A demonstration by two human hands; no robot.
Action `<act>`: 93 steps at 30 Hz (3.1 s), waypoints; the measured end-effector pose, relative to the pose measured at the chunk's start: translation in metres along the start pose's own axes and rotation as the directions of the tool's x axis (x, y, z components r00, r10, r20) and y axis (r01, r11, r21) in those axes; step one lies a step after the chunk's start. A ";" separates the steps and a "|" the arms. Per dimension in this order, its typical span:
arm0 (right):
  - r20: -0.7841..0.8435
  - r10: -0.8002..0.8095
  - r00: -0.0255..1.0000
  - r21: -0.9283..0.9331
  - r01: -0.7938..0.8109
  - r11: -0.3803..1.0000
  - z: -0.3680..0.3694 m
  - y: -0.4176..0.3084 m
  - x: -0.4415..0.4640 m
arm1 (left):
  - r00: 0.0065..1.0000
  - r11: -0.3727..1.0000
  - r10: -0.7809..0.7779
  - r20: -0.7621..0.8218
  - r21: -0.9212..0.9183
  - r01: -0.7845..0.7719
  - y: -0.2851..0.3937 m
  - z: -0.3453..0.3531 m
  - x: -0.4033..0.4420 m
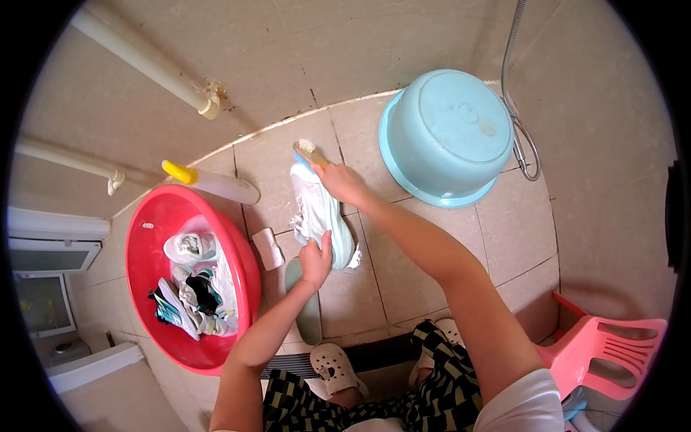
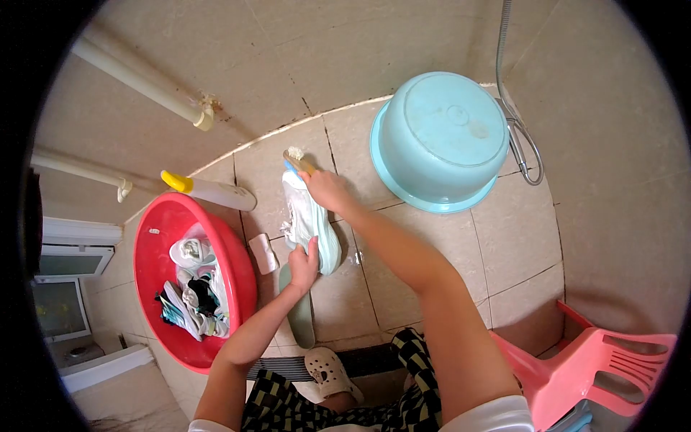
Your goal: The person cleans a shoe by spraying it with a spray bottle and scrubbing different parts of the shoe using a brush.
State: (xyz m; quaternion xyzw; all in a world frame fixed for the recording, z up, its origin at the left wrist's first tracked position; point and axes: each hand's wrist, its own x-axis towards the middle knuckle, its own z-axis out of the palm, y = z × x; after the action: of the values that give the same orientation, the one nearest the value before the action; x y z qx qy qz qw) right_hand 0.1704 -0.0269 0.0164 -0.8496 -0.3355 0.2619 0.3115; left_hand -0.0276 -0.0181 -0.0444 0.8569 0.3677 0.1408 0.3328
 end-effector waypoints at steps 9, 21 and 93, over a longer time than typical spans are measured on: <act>0.044 0.083 0.996 0.050 -0.085 0.995 0.000 0.011 -0.022 | 0.998 0.998 -0.043 -0.051 -0.045 0.041 -0.004 -0.002 -0.007; -0.061 0.080 0.995 0.037 -0.078 0.996 0.009 0.039 -0.091 | 0.996 0.999 -0.024 -0.081 0.047 0.028 0.008 -0.003 -0.006; 0.048 0.063 0.997 0.124 -0.069 0.990 0.001 0.085 -0.134 | 0.879 0.889 0.235 0.416 0.273 -0.367 0.071 0.018 0.000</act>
State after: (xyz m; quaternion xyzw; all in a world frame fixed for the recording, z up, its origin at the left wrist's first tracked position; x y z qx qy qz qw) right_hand 0.1189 -0.1748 -0.0126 -0.8330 -0.2967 0.3112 0.3481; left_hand 0.0190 -0.0630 -0.0103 0.9596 0.1770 -0.0395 0.2151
